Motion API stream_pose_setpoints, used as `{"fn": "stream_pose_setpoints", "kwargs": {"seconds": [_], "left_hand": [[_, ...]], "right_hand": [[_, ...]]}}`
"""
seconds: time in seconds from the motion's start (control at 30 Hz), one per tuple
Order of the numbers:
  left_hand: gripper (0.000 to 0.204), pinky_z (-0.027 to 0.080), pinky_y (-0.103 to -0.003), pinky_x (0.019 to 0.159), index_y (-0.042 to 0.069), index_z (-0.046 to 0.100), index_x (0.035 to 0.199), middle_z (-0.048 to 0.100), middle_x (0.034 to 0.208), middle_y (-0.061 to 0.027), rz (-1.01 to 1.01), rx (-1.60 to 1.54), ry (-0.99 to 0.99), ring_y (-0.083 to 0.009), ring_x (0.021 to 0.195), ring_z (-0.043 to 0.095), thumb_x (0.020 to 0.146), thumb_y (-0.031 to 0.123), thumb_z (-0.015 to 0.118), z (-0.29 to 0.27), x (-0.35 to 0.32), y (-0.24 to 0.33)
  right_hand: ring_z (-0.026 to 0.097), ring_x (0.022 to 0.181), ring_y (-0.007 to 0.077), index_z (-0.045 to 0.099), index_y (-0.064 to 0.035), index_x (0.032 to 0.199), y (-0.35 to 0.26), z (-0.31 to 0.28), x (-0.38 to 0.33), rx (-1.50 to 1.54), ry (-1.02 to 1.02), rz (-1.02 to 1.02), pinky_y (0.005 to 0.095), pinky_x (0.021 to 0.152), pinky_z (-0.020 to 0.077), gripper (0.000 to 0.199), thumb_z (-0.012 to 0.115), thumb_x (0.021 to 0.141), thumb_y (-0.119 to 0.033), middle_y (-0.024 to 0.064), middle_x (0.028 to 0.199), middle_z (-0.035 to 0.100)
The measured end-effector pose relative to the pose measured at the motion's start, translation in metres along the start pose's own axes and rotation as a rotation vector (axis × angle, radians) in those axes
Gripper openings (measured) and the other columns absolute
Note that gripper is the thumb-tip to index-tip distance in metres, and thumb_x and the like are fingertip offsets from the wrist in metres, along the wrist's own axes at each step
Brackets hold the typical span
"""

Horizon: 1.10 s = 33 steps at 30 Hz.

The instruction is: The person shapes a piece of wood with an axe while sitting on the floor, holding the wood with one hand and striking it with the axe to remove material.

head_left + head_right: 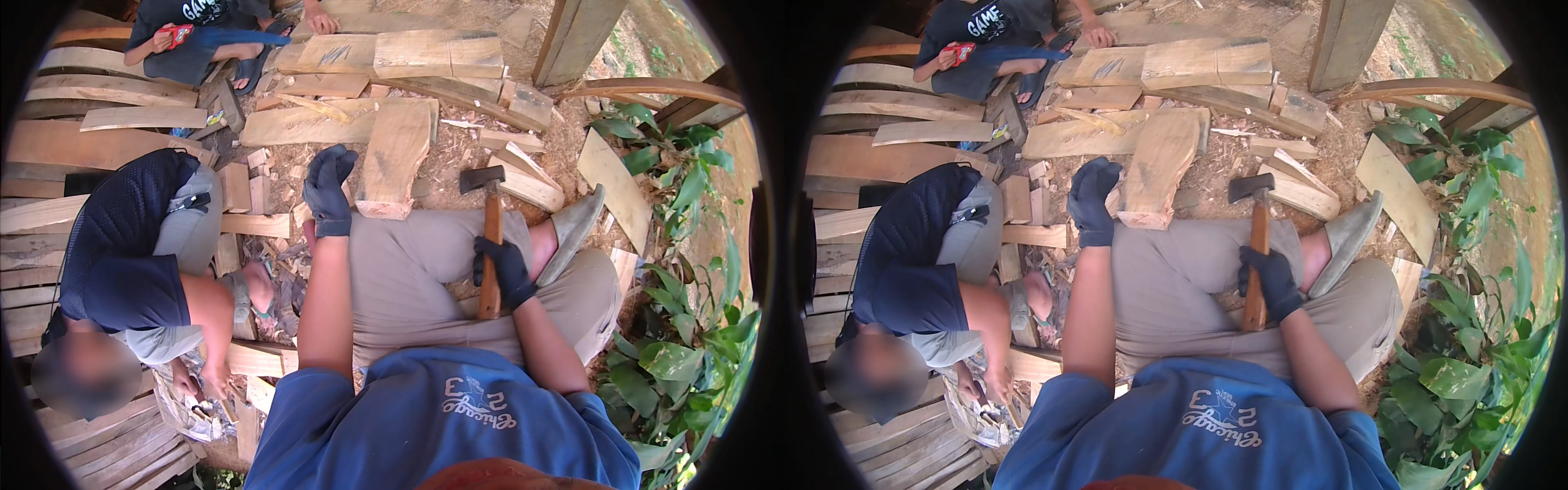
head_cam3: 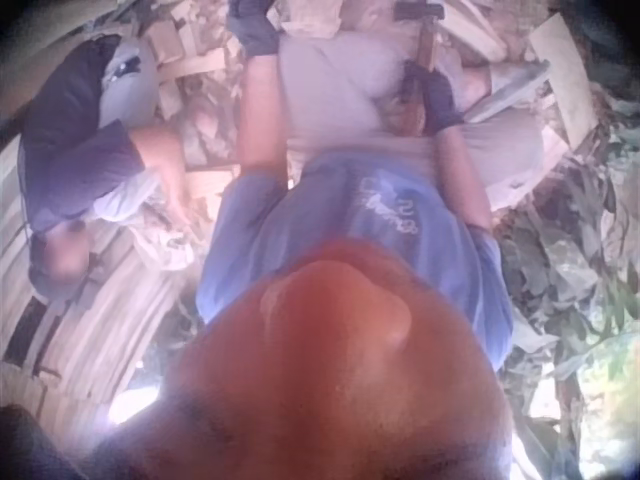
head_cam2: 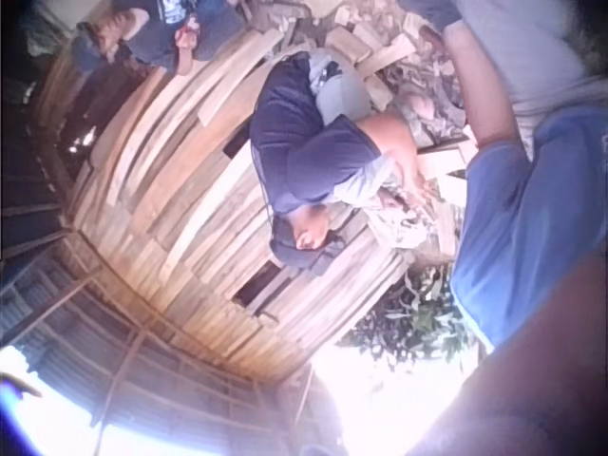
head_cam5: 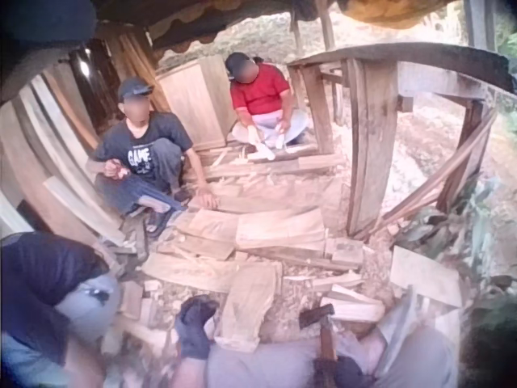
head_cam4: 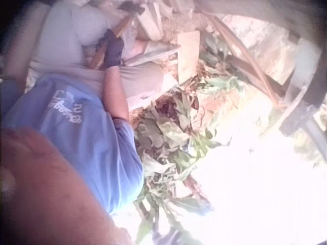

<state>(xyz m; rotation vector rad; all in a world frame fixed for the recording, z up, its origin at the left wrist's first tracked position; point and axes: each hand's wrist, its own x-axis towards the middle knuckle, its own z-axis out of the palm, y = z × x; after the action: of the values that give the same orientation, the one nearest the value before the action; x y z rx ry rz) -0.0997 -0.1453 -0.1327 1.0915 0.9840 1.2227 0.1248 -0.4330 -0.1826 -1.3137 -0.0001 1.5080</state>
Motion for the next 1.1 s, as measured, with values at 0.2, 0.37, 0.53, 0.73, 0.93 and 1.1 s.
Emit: {"fn": "stream_pose_setpoints", "kwargs": {"seconds": [0.2, 0.37, 0.53, 0.73, 0.93, 1.1], "left_hand": [[0.042, 0.055, -0.051, 0.107, 0.000, 0.064, 0.134, 0.073, 0.129, -0.0236, -0.340, -0.265, 0.136, -0.0378, 0.125, 0.069, 0.108, 0.033, 0.057, -0.032, 0.023, -0.007], [0.051, 0.053, -0.054, 0.109, 0.001, 0.062, 0.136, 0.071, 0.134, -0.0226, -0.445, -0.260, 0.081, -0.0377, 0.131, 0.065, 0.108, 0.043, 0.057, -0.035, 0.029, -0.014], [0.073, 0.060, -0.042, 0.097, 0.005, 0.068, 0.134, 0.076, 0.122, -0.0194, -0.697, 0.144, -0.084, -0.0260, 0.107, 0.075, 0.096, 0.067, 0.069, -0.002, 0.059, -0.011], [0.077, 0.057, -0.039, 0.099, 0.003, 0.070, 0.140, 0.073, 0.135, -0.0141, -0.660, 0.343, -0.393, -0.0251, 0.112, 0.072, 0.090, 0.061, 0.080, 0.058, 0.079, -0.002], [0.074, 0.054, -0.035, 0.102, 0.000, 0.071, 0.139, 0.075, 0.128, -0.0120, -0.483, 0.351, -0.337, -0.0225, 0.112, 0.070, 0.086, 0.050, 0.087, 0.056, 0.077, -0.039], [0.069, 0.054, -0.036, 0.103, -0.006, 0.068, 0.140, 0.073, 0.133, -0.0126, -0.282, 0.084, -0.183, -0.0207, 0.112, 0.071, 0.092, 0.041, 0.084, 0.078, 0.062, 0.000]], "right_hand": [[0.062, 0.056, 0.0230, 0.065, -0.0053, 0.101, -0.007, -0.010, 0.002, 0.096, -0.106, 0.085, 0.0383, 0.055, 0.0546, 0.029, 0.075, 0.102, -0.033, 0.0076, 0.071, 0.062], [0.062, 0.057, 0.0230, 0.065, -0.0053, 0.102, -0.006, -0.013, 0.003, 0.099, -0.106, 0.078, 0.0392, 0.055, 0.0547, 0.028, 0.074, 0.102, -0.032, 0.0078, 0.071, 0.062], [0.062, 0.057, 0.0232, 0.065, -0.0054, 0.102, -0.005, -0.013, 0.001, 0.133, -0.114, 0.056, 0.0395, 0.054, 0.0548, 0.028, 0.074, 0.102, -0.032, 0.0080, 0.071, 0.062], [0.063, 0.058, 0.0230, 0.065, -0.0049, 0.102, -0.008, -0.014, 0.001, 0.104, -0.144, 0.046, 0.0394, 0.054, 0.0553, 0.028, 0.074, 0.101, -0.032, 0.0081, 0.073, 0.063], [0.063, 0.057, 0.0230, 0.065, -0.0041, 0.101, -0.010, -0.008, -0.002, 0.077, -0.145, -0.013, 0.0387, 0.054, 0.0555, 0.030, 0.072, 0.103, -0.033, 0.0087, 0.072, 0.064], [0.063, 0.058, 0.0236, 0.065, -0.0042, 0.103, -0.001, -0.012, 0.001, 0.054, -0.133, -0.034, 0.0379, 0.053, 0.0541, 0.031, 0.070, 0.104, -0.035, 0.0092, 0.072, 0.064]]}}
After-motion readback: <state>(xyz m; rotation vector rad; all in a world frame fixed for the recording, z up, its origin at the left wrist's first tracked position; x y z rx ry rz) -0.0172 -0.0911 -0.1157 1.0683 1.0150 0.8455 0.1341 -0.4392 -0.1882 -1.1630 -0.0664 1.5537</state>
